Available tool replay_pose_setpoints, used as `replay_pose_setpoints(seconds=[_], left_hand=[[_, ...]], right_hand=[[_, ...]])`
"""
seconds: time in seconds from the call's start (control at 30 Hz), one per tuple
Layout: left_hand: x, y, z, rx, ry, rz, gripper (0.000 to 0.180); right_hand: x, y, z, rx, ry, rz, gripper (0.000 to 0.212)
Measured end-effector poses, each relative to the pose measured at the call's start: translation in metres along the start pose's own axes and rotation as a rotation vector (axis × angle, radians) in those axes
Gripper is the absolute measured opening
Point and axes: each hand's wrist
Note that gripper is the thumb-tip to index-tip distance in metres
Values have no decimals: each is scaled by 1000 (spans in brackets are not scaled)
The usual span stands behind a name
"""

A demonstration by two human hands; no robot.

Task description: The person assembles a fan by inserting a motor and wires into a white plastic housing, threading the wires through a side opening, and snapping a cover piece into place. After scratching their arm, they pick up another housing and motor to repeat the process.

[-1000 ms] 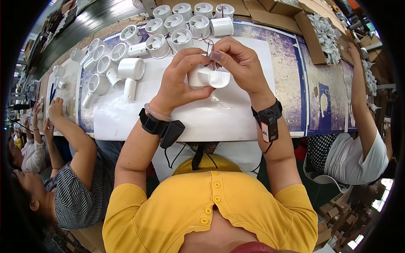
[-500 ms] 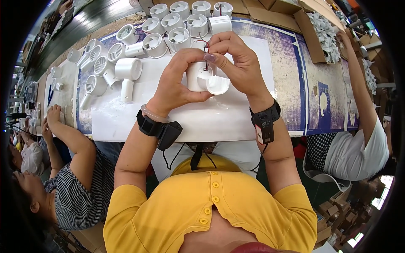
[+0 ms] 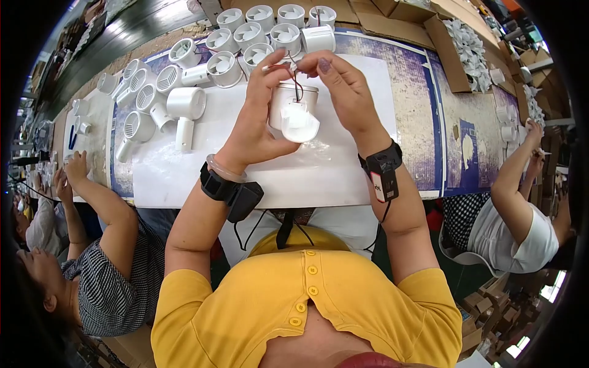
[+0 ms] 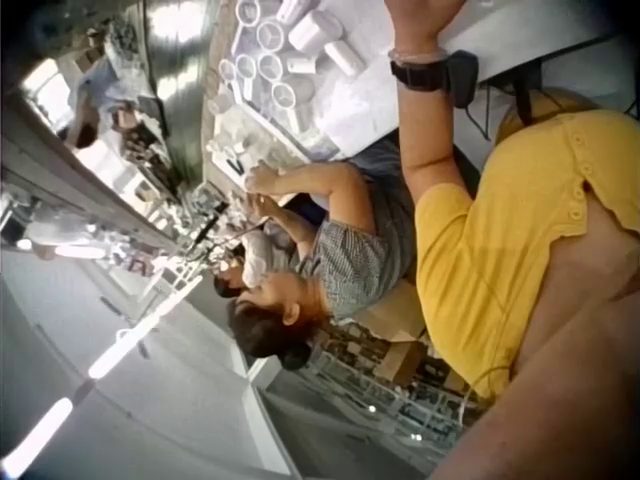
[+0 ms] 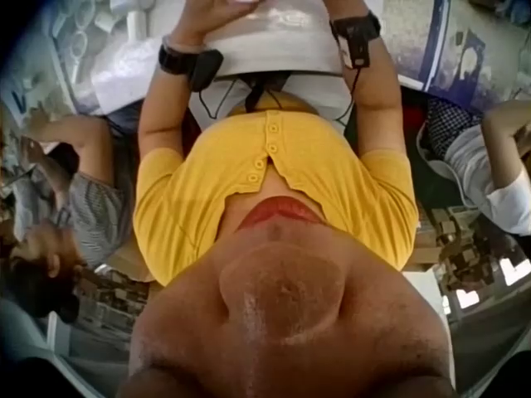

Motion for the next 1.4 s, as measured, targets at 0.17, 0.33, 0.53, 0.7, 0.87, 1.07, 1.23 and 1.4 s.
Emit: replay_pose_setpoints(seconds=[0.17,0.33,0.53,0.7,0.87,1.07,1.23,1.4], left_hand=[[-1,10,2,-60,-1,78,100],[0,19,4,-69,-132,55,115],[-4,24,6,20,-403,120,116],[-9,27,6,-15,-446,-20,106],[-10,29,6,-49,-454,-57,103],[-5,27,7,-23,-425,-9,100],[-6,26,6,-27,-404,93,95],[2,26,7,-5,-365,87,95]], right_hand=[[-10,21,2,24,153,-133,37],[-26,8,3,89,193,-98,35],[-28,1,1,52,168,-59,30],[-34,4,-2,-10,370,-224,22],[-33,10,-3,-70,407,-258,20],[-34,8,-3,-83,400,-254,19],[-33,6,-2,-54,407,-210,20],[-30,7,-2,-36,387,-219,22]])
Point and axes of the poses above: each hand's wrist, its own z-axis away from the middle knuckle, its own y-axis out of the palm, x = y × z, and after that the axes turned 6 degrees about y, right-handed
